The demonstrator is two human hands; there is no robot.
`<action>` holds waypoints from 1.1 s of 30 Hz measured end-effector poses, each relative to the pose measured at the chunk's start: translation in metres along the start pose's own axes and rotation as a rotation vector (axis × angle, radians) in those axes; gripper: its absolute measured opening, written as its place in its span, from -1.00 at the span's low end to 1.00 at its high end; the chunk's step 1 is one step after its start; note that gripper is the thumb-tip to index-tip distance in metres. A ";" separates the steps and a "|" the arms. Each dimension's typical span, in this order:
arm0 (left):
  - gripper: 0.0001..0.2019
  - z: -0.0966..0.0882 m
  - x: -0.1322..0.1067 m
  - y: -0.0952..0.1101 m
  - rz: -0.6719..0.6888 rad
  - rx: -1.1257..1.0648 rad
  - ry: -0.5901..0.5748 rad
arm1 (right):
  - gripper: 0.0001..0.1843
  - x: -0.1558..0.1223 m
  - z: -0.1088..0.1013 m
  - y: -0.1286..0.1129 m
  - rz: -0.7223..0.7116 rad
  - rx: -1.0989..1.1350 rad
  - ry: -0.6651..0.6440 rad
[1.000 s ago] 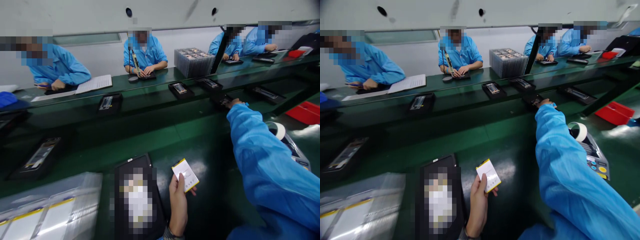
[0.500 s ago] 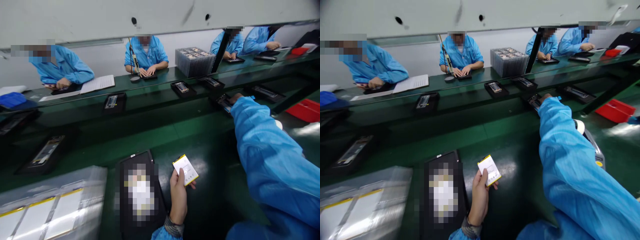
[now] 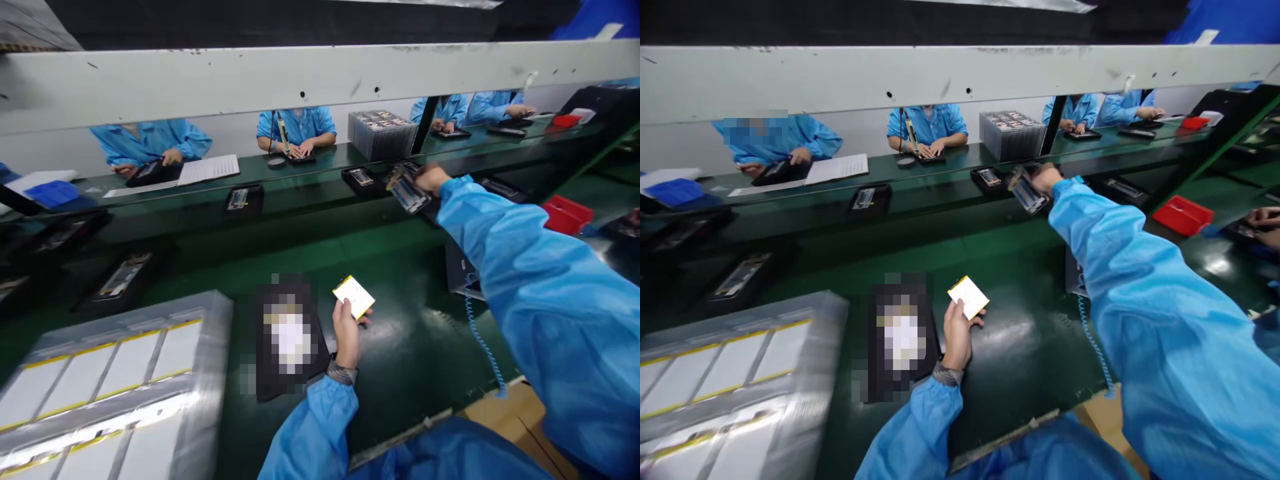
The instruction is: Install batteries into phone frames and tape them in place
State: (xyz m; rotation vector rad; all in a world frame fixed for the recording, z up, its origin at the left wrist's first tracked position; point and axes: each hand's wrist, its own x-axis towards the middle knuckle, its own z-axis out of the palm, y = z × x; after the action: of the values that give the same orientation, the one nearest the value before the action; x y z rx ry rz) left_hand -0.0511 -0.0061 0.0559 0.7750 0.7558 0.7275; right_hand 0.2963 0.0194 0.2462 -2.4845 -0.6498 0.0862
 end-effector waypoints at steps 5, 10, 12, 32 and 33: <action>-0.49 -0.005 0.000 0.019 0.139 0.083 -0.030 | -0.90 -0.098 0.061 -0.001 0.032 0.428 -0.260; -0.55 -0.012 0.004 0.031 0.237 0.214 -0.064 | -0.85 -0.194 0.106 0.032 0.088 0.760 -0.441; -0.56 -0.015 0.006 0.032 0.213 0.296 -0.118 | -0.76 -0.216 0.120 0.045 0.140 0.923 -0.468; -0.51 -0.018 0.001 0.027 0.133 0.590 -0.039 | -0.51 -0.260 0.156 0.073 0.248 1.326 -0.654; -0.51 -0.017 0.000 0.026 0.145 0.603 -0.009 | -0.51 -0.260 0.157 0.074 0.253 1.333 -0.650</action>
State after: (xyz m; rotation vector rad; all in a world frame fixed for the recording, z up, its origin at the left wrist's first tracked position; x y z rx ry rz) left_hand -0.0723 0.0135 0.0685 1.3892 0.9314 0.6264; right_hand 0.0683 -0.0763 0.0548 -1.1726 -0.3007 1.0649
